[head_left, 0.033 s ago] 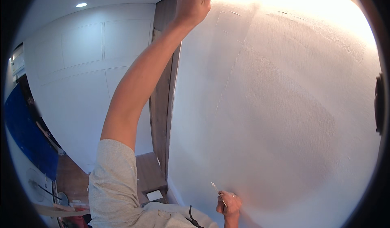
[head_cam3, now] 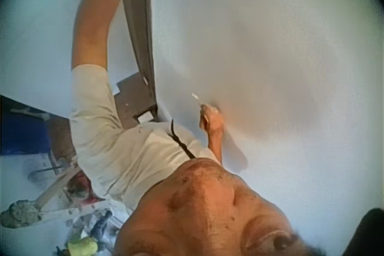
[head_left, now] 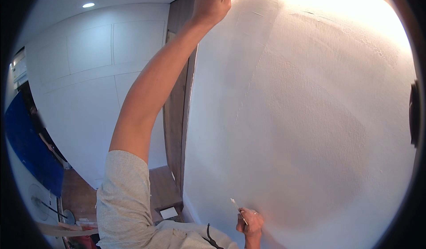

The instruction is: The person applies plaster to a wall using a spatula, transferring material from one spatula to another and smoothing it across the surface.

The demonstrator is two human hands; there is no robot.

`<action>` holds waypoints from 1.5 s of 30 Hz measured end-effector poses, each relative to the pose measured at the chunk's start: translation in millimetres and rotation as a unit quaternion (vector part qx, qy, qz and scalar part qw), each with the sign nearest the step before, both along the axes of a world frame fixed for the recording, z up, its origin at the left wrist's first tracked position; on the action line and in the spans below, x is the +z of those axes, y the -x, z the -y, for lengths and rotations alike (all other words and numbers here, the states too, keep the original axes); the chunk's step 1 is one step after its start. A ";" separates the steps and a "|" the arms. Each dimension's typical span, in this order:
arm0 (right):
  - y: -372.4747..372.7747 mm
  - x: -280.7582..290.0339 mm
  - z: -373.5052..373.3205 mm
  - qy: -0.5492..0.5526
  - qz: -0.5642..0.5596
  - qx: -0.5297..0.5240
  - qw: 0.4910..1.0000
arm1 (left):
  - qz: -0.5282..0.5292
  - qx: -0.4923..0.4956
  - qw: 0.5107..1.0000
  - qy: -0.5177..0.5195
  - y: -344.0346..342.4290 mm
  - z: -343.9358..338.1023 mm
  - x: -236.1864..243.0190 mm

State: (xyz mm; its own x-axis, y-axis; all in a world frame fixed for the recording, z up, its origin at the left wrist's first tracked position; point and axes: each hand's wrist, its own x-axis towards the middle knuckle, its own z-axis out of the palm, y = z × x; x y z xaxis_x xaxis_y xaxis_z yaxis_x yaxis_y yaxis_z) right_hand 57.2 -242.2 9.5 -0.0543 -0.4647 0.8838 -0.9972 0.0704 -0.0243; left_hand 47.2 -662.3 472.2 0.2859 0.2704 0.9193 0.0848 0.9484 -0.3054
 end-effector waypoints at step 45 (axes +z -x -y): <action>11.3 -29.1 -2.6 0.029 -0.010 0.015 0.999 | 0.006 -0.073 0.995 -0.070 -24.1 -32.0 -94.1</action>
